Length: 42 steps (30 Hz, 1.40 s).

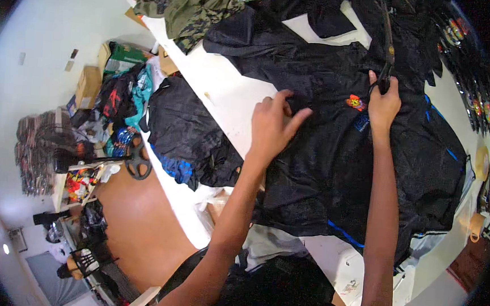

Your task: Cutting and trimming black fabric garments using scissors on a work table.

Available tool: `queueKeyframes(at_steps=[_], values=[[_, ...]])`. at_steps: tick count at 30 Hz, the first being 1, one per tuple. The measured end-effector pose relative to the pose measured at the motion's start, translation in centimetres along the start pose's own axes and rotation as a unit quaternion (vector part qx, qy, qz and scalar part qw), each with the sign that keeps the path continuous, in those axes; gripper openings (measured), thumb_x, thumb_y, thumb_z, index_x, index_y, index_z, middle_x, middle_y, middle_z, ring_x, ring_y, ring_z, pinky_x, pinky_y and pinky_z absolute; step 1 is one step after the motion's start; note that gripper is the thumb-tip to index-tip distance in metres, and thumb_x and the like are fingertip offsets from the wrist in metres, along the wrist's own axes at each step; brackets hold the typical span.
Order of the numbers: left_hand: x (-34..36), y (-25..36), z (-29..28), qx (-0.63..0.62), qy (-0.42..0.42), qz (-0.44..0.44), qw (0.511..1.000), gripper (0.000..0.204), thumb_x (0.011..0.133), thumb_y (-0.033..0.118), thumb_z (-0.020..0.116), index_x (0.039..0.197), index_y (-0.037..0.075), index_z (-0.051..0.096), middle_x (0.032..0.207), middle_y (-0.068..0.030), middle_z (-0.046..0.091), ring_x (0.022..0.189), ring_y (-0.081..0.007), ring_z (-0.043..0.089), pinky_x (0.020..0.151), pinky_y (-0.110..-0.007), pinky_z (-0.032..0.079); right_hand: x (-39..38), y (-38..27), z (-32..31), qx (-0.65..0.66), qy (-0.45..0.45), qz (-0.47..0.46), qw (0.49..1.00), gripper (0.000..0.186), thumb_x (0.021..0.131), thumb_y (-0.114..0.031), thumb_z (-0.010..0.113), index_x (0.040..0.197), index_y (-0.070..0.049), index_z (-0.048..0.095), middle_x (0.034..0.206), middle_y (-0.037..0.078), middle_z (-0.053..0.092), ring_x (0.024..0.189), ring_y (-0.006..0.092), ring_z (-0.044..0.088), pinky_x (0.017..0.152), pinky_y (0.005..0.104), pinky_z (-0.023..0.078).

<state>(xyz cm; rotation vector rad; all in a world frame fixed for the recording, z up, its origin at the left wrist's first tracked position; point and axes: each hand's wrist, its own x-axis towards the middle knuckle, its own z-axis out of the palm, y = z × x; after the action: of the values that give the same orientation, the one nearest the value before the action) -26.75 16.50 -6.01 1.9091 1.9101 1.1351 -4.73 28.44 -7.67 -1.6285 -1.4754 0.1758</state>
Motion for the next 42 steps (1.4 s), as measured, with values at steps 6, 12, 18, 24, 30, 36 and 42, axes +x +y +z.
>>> queueKeyframes(at_steps=[6,12,18,24,30,36,42], values=[[-1.1,0.5,0.4,-0.061,0.035,-0.056,0.996,0.036,0.070,0.014,0.074,0.100,0.007,0.056,0.068,-0.0046,0.058,0.065,-0.0228,0.054,0.065,-0.035,0.040,0.1,0.3,0.0,0.008,-0.013,0.015,1.000,0.039,0.079,-0.038,0.066,0.085,-0.002,0.055,0.070,0.017,0.061,0.065,0.0389,0.059,0.057,0.0435,0.043],[-2.9,2.1,0.4,-0.064,0.051,-0.101,0.991,0.024,0.071,0.011,0.073,0.089,0.002,0.059,0.065,-0.0088,0.059,0.061,-0.0209,0.058,0.060,-0.031,0.045,0.1,0.6,0.1,0.014,-0.010,0.024,1.000,0.041,0.078,-0.039,0.067,0.088,-0.001,0.056,0.074,0.018,0.062,0.071,0.0389,0.060,0.062,0.0428,0.045],[-3.0,3.7,-1.8,-0.045,-0.034,-0.090,0.994,0.019,0.070,0.013,0.074,0.068,-0.002,0.064,0.061,-0.0122,0.058,0.056,-0.0225,0.056,0.055,-0.032,0.043,0.2,0.7,0.1,0.013,-0.019,0.031,0.999,0.045,0.077,-0.042,0.066,0.092,-0.001,0.056,0.079,0.021,0.063,0.076,0.0410,0.060,0.066,0.0438,0.046],[2.0,3.4,0.8,-0.040,0.058,0.071,0.995,0.009,0.073,0.006,0.069,0.080,0.001,0.067,0.088,-0.0123,0.064,0.081,-0.0254,0.060,0.068,-0.031,0.047,0.0,0.5,0.0,0.017,-0.008,0.033,0.999,0.041,0.078,-0.037,0.068,0.090,0.001,0.057,0.075,0.019,0.062,0.072,0.0354,0.061,0.065,0.0383,0.046],[7.9,0.8,5.7,0.092,-0.115,0.159,0.976,0.037,0.080,0.027,0.063,0.114,0.012,0.059,0.126,-0.0092,0.051,0.123,-0.0294,0.040,0.103,-0.050,0.025,0.1,0.3,0.0,0.018,-0.003,0.035,0.999,0.040,0.078,-0.039,0.066,0.090,-0.002,0.055,0.077,0.019,0.062,0.074,0.0396,0.060,0.063,0.0448,0.045],[8.5,-2.0,4.9,0.160,-0.095,0.149,0.971,0.084,0.057,0.062,0.071,0.126,0.018,0.051,0.139,-0.0128,0.036,0.130,-0.0361,0.028,0.104,-0.059,0.015,0.1,0.2,-0.2,0.016,-0.016,0.052,0.998,0.037,0.078,-0.036,0.066,0.089,-0.002,0.055,0.077,0.019,0.062,0.073,0.0390,0.059,0.063,0.0443,0.044],[9.6,-2.7,4.7,0.176,-0.113,0.169,0.963,0.096,0.052,0.074,0.064,0.129,0.018,0.049,0.139,-0.0155,0.034,0.132,-0.0369,0.023,0.106,-0.057,0.012,0.1,0.1,-0.2,0.009,-0.009,0.051,0.999,0.037,0.078,-0.036,0.067,0.088,-0.003,0.055,0.078,0.018,0.062,0.073,0.0387,0.060,0.063,0.0443,0.044]])
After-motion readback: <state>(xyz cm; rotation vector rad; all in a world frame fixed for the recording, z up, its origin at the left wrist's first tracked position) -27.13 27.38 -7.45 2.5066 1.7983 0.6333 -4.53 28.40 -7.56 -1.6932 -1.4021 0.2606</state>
